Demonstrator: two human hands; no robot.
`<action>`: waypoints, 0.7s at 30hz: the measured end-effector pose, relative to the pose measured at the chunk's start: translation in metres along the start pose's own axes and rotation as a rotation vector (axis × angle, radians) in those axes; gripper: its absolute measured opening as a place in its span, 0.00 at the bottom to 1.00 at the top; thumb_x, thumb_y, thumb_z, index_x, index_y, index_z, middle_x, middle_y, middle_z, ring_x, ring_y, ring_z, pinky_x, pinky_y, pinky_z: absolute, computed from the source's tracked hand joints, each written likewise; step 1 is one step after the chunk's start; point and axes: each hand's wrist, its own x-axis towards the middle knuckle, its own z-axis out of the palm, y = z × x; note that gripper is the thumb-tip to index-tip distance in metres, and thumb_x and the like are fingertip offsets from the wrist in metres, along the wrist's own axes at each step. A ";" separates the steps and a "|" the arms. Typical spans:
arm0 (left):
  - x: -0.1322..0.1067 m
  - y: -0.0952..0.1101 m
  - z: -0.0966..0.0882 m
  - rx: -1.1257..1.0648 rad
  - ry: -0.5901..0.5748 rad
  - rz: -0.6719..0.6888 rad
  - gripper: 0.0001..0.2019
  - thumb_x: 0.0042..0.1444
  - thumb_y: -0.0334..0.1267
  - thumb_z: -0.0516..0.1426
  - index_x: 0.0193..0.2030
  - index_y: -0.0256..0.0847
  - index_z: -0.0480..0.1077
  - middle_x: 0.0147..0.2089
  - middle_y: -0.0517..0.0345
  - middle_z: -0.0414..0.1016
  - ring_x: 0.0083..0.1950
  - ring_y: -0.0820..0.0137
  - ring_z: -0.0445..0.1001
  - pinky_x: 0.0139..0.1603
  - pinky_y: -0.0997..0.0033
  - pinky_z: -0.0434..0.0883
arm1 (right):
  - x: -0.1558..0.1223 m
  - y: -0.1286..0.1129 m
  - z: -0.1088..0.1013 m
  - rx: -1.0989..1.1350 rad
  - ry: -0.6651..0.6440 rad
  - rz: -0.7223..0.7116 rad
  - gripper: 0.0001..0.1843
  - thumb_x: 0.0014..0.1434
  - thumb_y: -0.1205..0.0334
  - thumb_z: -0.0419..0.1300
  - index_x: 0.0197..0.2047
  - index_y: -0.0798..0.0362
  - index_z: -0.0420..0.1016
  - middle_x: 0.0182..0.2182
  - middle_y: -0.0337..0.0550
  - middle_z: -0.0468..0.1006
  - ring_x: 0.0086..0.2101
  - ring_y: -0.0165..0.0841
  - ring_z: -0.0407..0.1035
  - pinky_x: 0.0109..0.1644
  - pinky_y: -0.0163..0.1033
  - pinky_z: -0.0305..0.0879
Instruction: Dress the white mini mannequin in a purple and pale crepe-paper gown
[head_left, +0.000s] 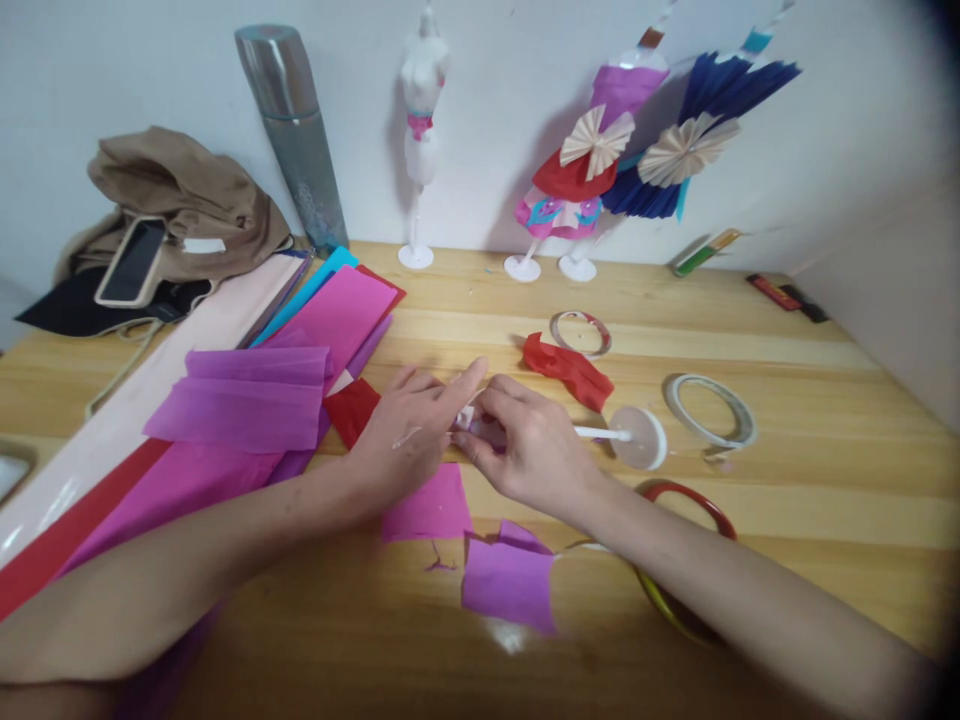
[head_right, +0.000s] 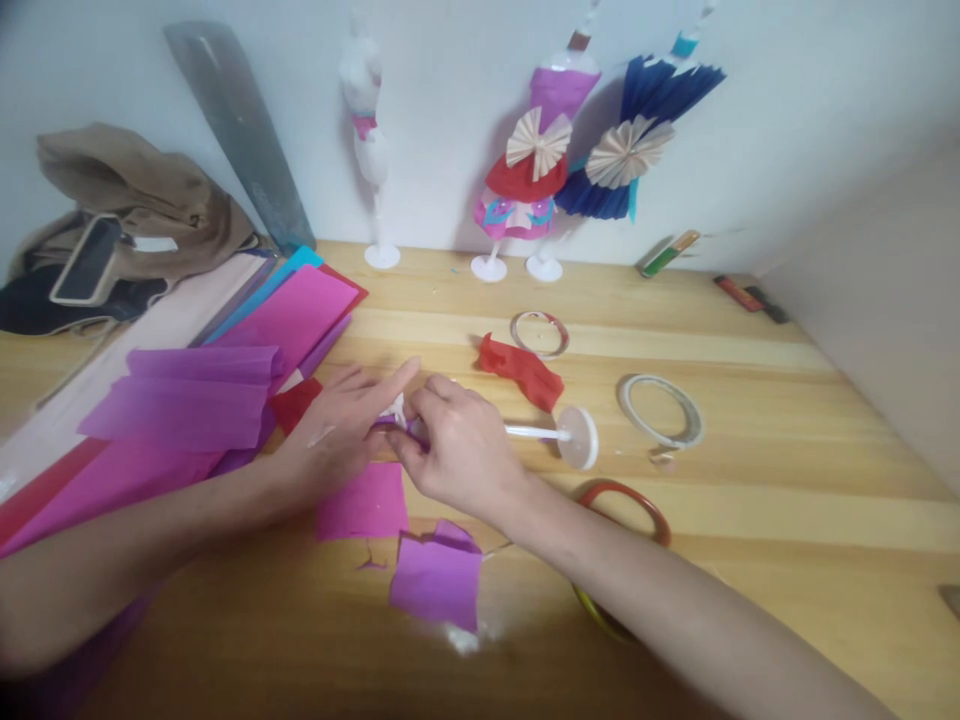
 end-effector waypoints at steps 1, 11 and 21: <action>0.000 0.000 0.001 0.004 0.002 -0.002 0.28 0.60 0.31 0.52 0.68 0.33 0.53 0.39 0.54 0.78 0.42 0.63 0.72 0.54 0.55 0.66 | 0.001 0.000 0.000 -0.002 0.001 0.007 0.06 0.55 0.62 0.60 0.30 0.56 0.71 0.29 0.44 0.70 0.28 0.33 0.65 0.32 0.38 0.59; 0.000 0.002 0.002 0.044 -0.010 -0.007 0.29 0.60 0.27 0.50 0.68 0.34 0.52 0.41 0.54 0.79 0.44 0.62 0.73 0.55 0.55 0.65 | 0.000 0.007 0.002 0.051 0.040 -0.097 0.07 0.58 0.69 0.56 0.32 0.58 0.75 0.29 0.46 0.71 0.28 0.31 0.66 0.32 0.36 0.61; 0.001 0.002 0.000 0.076 -0.010 -0.013 0.27 0.62 0.31 0.53 0.68 0.36 0.54 0.41 0.52 0.78 0.44 0.61 0.73 0.53 0.54 0.67 | -0.008 0.017 -0.004 -0.192 0.113 -0.536 0.11 0.60 0.71 0.53 0.33 0.57 0.77 0.27 0.46 0.72 0.30 0.34 0.62 0.34 0.40 0.58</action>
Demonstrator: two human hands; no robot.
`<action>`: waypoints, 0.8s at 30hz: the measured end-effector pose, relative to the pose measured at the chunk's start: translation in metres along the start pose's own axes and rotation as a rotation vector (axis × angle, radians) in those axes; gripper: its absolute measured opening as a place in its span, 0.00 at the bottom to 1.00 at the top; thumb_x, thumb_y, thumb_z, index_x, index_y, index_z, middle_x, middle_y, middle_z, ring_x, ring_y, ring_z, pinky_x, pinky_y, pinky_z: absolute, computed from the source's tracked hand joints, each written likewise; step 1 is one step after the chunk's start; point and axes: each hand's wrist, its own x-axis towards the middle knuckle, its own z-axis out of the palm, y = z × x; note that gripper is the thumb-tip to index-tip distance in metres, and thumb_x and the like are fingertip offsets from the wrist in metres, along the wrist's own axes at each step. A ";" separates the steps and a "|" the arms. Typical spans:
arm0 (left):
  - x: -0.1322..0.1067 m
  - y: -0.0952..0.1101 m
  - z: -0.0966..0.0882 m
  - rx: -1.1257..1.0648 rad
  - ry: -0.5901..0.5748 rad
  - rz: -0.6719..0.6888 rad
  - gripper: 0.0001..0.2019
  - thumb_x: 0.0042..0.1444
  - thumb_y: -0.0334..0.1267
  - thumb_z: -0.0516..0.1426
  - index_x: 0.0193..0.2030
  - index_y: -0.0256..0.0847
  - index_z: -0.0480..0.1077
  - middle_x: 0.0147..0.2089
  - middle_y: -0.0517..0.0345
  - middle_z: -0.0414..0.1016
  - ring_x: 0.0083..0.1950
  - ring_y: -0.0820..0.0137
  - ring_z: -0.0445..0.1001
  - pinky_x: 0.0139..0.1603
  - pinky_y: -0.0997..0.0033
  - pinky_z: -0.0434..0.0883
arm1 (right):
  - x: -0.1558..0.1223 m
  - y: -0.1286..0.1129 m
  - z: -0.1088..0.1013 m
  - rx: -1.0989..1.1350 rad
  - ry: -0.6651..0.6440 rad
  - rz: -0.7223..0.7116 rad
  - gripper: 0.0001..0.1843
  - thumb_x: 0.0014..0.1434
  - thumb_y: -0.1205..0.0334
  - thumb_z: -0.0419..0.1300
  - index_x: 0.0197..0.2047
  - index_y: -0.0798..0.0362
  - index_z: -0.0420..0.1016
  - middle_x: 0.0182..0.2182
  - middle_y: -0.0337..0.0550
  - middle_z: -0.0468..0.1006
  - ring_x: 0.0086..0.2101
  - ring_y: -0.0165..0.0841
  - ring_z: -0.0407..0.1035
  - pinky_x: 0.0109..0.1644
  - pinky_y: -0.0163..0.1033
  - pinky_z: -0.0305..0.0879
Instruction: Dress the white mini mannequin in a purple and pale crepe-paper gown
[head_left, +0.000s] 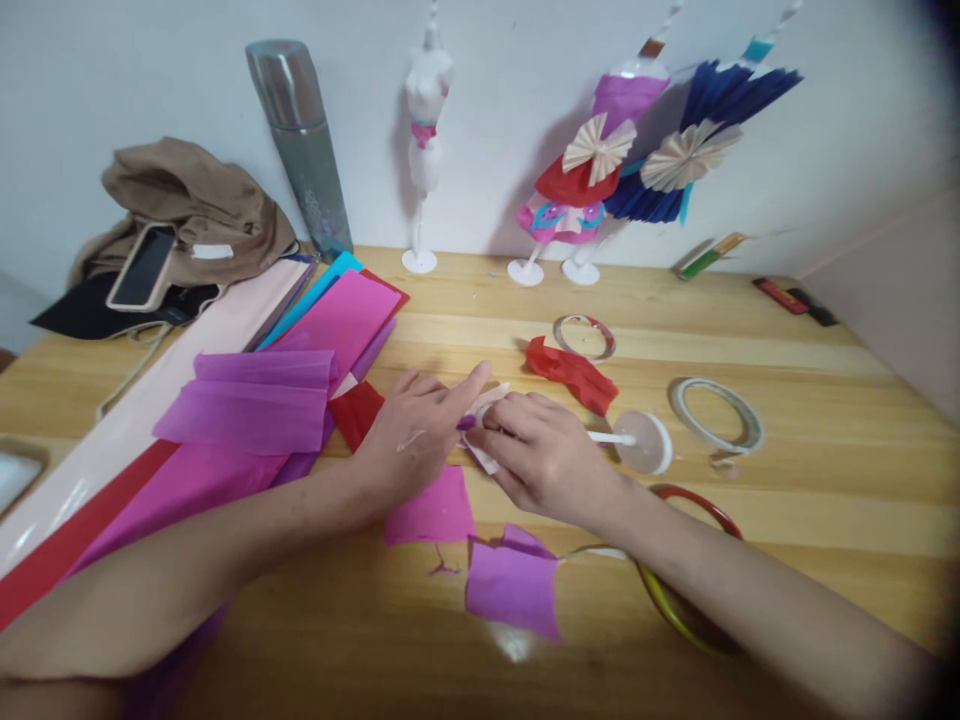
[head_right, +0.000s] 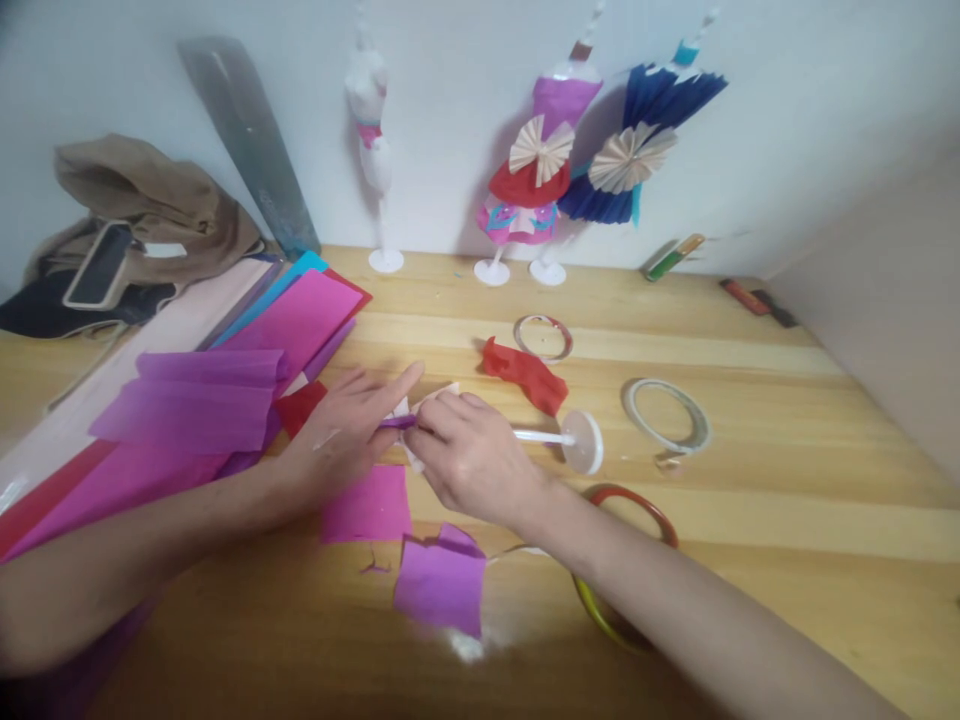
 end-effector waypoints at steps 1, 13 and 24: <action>0.000 0.000 0.001 -0.002 0.009 -0.003 0.27 0.62 0.32 0.53 0.67 0.36 0.54 0.41 0.52 0.79 0.44 0.61 0.73 0.52 0.54 0.67 | 0.000 0.000 -0.002 0.051 -0.026 -0.003 0.11 0.57 0.72 0.53 0.33 0.56 0.77 0.28 0.46 0.72 0.31 0.34 0.63 0.35 0.40 0.59; -0.001 -0.001 0.003 -0.018 0.048 0.012 0.28 0.60 0.28 0.50 0.68 0.35 0.55 0.37 0.55 0.77 0.42 0.63 0.73 0.53 0.56 0.67 | 0.016 0.014 -0.010 0.613 0.026 0.513 0.09 0.56 0.66 0.58 0.24 0.53 0.67 0.22 0.37 0.67 0.25 0.28 0.61 0.29 0.35 0.57; -0.001 -0.001 0.002 -0.090 -0.015 -0.033 0.31 0.60 0.32 0.54 0.70 0.41 0.51 0.41 0.58 0.79 0.46 0.63 0.73 0.58 0.55 0.64 | 0.006 -0.009 -0.036 0.674 -0.030 0.074 0.09 0.62 0.61 0.56 0.43 0.55 0.72 0.34 0.46 0.74 0.35 0.33 0.69 0.37 0.39 0.67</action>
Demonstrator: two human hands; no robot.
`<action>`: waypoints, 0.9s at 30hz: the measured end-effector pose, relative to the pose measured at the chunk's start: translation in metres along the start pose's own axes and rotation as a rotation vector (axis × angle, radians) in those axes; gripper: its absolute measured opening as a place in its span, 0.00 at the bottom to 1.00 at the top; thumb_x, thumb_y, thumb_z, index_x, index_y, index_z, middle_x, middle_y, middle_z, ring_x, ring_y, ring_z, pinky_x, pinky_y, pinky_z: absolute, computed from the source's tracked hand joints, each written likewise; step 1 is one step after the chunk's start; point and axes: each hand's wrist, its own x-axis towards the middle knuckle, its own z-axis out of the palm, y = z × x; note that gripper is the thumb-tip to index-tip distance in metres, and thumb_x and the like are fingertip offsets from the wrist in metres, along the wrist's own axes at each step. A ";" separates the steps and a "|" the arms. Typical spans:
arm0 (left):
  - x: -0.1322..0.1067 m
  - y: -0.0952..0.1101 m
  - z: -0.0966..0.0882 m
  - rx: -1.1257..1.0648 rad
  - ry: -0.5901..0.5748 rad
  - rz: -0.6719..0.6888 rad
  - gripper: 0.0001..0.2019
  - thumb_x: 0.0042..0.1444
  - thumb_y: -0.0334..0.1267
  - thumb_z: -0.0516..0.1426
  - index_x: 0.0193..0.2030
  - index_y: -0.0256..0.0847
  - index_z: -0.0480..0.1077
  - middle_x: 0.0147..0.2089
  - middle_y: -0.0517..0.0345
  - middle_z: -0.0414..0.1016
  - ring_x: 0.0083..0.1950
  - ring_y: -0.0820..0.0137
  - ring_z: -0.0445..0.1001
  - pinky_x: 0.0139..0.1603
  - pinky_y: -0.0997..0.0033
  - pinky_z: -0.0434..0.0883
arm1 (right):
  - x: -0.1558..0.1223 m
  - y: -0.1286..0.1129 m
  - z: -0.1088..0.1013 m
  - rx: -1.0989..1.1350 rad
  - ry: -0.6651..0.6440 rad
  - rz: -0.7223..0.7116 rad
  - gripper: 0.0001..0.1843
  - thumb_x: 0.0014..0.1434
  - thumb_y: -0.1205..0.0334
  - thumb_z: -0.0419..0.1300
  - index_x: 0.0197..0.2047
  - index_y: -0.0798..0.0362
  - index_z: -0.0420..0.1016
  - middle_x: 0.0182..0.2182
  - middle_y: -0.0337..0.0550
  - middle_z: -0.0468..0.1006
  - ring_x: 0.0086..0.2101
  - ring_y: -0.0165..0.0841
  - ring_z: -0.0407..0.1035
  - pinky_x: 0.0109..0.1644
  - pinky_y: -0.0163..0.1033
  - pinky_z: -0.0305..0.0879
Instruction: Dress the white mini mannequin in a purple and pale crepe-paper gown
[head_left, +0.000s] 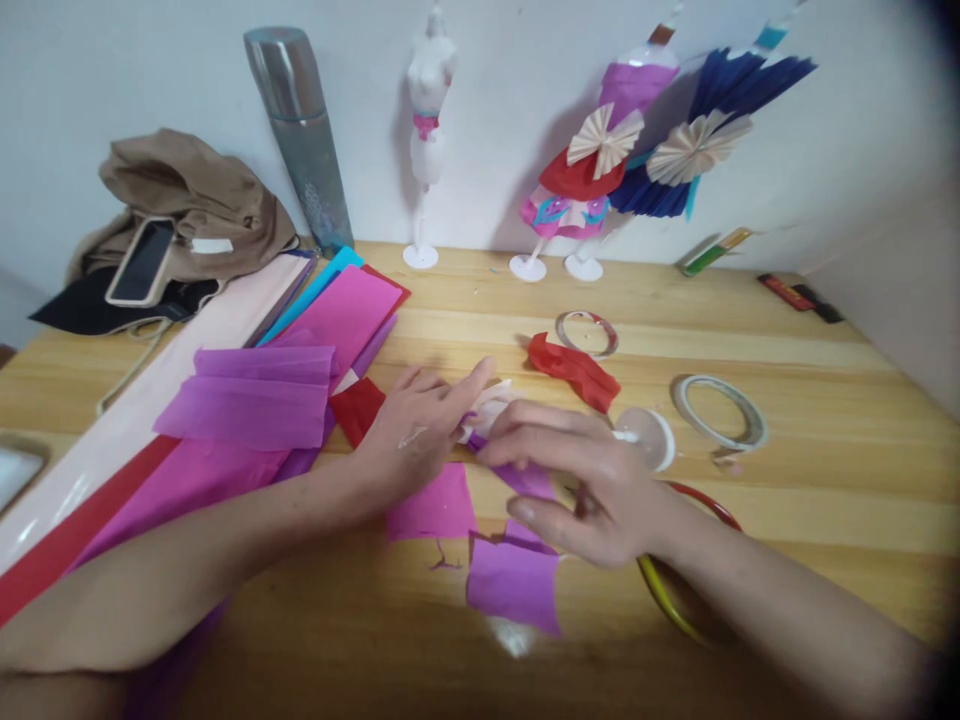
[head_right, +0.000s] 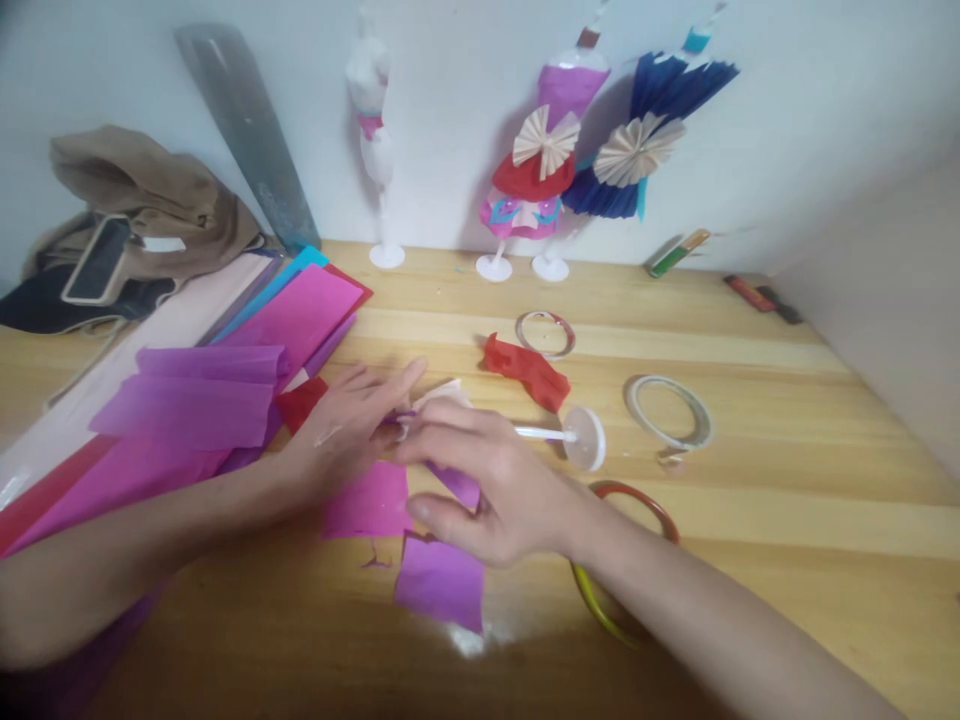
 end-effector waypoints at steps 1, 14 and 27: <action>0.000 0.000 0.000 0.008 0.004 -0.001 0.31 0.61 0.33 0.54 0.70 0.41 0.51 0.40 0.58 0.79 0.46 0.63 0.73 0.57 0.56 0.64 | -0.002 -0.003 0.001 0.026 -0.049 -0.068 0.11 0.62 0.59 0.55 0.44 0.56 0.72 0.35 0.47 0.75 0.35 0.33 0.69 0.37 0.39 0.68; 0.001 -0.001 -0.002 0.052 0.004 0.056 0.28 0.60 0.30 0.49 0.68 0.37 0.52 0.42 0.54 0.78 0.44 0.63 0.74 0.56 0.56 0.66 | 0.002 0.024 0.035 -0.572 0.120 0.337 0.06 0.58 0.67 0.56 0.30 0.56 0.71 0.26 0.44 0.72 0.27 0.32 0.65 0.30 0.37 0.59; 0.001 0.001 -0.002 0.043 0.034 0.072 0.27 0.60 0.29 0.49 0.67 0.33 0.53 0.38 0.54 0.78 0.42 0.62 0.74 0.54 0.55 0.68 | 0.011 0.023 0.040 -0.600 0.130 0.462 0.04 0.49 0.71 0.55 0.25 0.54 0.65 0.23 0.41 0.71 0.25 0.30 0.61 0.29 0.35 0.51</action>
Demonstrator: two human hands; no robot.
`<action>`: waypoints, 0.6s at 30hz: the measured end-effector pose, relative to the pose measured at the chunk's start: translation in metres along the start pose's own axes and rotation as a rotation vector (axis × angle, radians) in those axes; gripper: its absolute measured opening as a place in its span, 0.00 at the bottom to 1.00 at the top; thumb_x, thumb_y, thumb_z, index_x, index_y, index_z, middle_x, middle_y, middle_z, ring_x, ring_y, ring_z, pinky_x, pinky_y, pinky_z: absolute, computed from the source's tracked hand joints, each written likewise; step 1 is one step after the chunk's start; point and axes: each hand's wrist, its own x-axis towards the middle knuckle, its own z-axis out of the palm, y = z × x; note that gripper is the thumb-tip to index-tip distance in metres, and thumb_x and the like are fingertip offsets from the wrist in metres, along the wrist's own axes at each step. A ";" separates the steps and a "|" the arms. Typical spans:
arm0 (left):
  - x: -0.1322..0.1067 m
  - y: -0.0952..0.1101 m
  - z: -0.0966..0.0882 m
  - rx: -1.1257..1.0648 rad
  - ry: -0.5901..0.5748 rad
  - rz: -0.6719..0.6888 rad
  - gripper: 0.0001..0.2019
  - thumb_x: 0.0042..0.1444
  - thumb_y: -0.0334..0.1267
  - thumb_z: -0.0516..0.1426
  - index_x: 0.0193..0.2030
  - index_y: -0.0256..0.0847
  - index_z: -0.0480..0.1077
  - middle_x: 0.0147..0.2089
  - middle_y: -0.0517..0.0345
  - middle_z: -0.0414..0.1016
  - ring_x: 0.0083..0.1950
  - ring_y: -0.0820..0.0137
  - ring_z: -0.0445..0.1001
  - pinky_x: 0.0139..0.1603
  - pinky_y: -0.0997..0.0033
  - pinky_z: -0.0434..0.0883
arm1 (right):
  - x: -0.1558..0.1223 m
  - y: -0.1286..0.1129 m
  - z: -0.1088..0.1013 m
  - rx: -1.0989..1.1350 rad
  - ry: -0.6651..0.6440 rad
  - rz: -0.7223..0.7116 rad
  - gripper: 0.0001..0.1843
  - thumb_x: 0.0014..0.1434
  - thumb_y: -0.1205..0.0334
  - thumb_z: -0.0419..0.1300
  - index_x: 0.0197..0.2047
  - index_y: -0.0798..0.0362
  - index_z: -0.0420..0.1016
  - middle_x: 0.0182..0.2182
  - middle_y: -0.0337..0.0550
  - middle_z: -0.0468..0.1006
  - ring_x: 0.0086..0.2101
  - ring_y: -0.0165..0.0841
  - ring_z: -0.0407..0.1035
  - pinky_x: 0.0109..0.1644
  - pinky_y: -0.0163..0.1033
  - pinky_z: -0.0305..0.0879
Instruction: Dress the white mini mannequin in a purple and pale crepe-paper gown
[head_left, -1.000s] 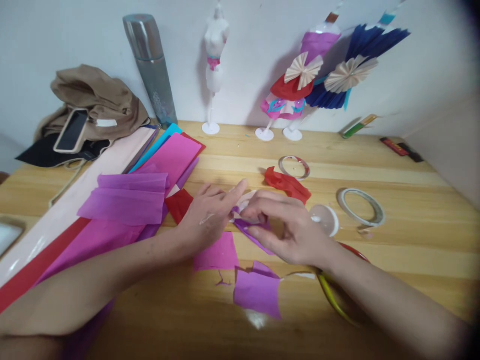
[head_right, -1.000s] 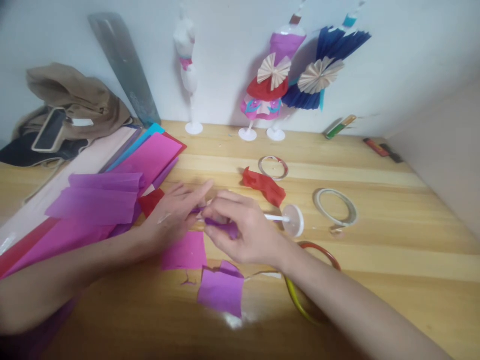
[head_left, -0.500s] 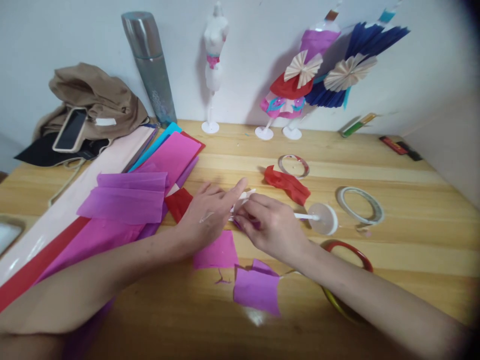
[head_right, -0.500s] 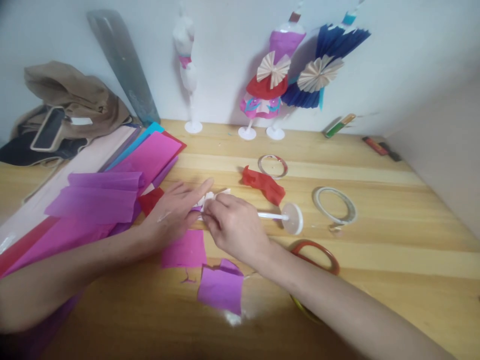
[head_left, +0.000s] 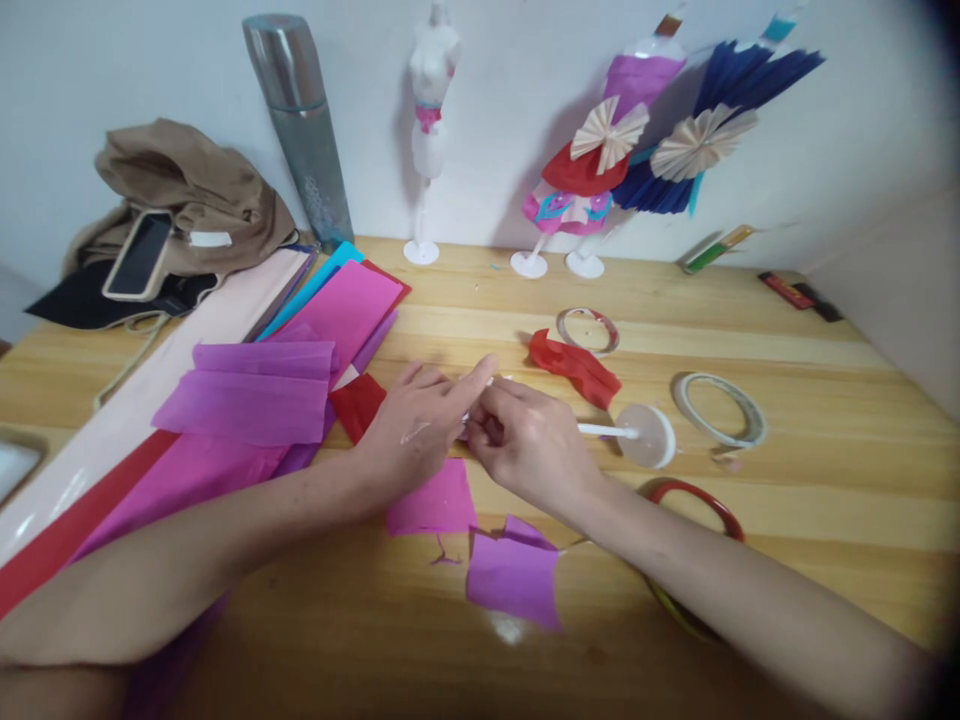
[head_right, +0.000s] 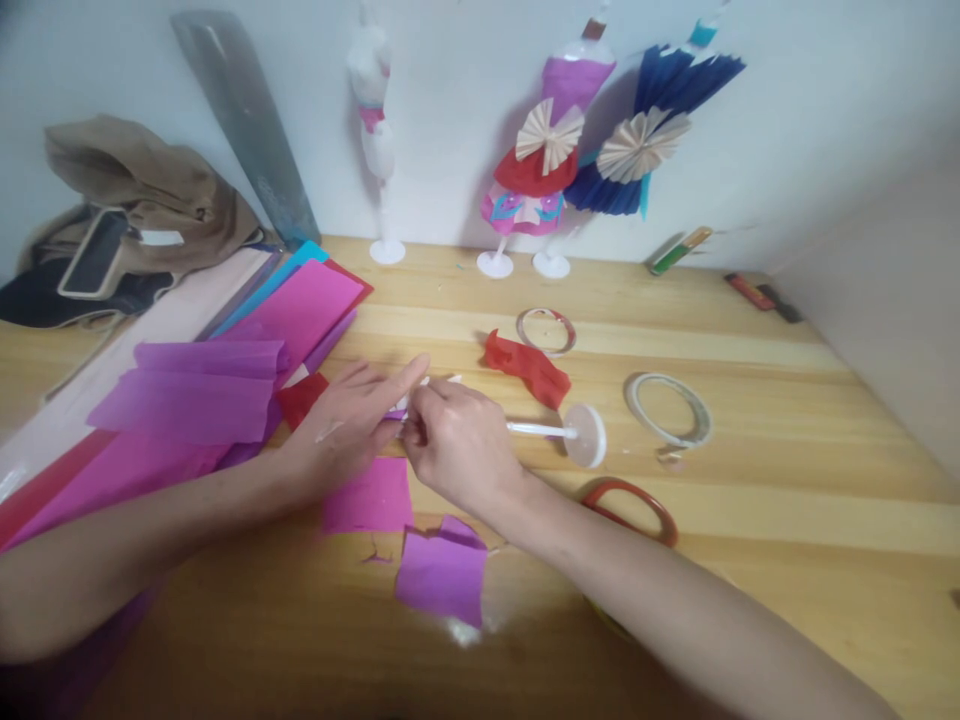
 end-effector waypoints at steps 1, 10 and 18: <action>0.000 0.000 0.000 -0.006 0.006 0.001 0.27 0.61 0.29 0.49 0.67 0.33 0.53 0.38 0.53 0.77 0.42 0.63 0.74 0.54 0.54 0.67 | 0.000 -0.001 0.000 -0.010 -0.001 0.001 0.04 0.49 0.71 0.55 0.25 0.54 0.65 0.23 0.41 0.71 0.24 0.30 0.61 0.29 0.36 0.51; -0.001 -0.002 0.001 -0.061 -0.033 -0.027 0.28 0.60 0.29 0.48 0.68 0.37 0.52 0.39 0.55 0.77 0.42 0.64 0.73 0.52 0.56 0.68 | 0.005 -0.004 -0.001 -0.031 -0.024 0.032 0.08 0.47 0.71 0.58 0.21 0.53 0.63 0.21 0.39 0.69 0.23 0.29 0.59 0.28 0.35 0.49; 0.002 -0.001 -0.001 -0.057 -0.027 -0.015 0.28 0.58 0.29 0.49 0.67 0.33 0.54 0.39 0.52 0.78 0.41 0.63 0.73 0.50 0.55 0.70 | 0.005 -0.006 -0.002 -0.029 -0.052 0.050 0.08 0.47 0.72 0.59 0.22 0.53 0.64 0.22 0.40 0.71 0.24 0.29 0.61 0.28 0.35 0.50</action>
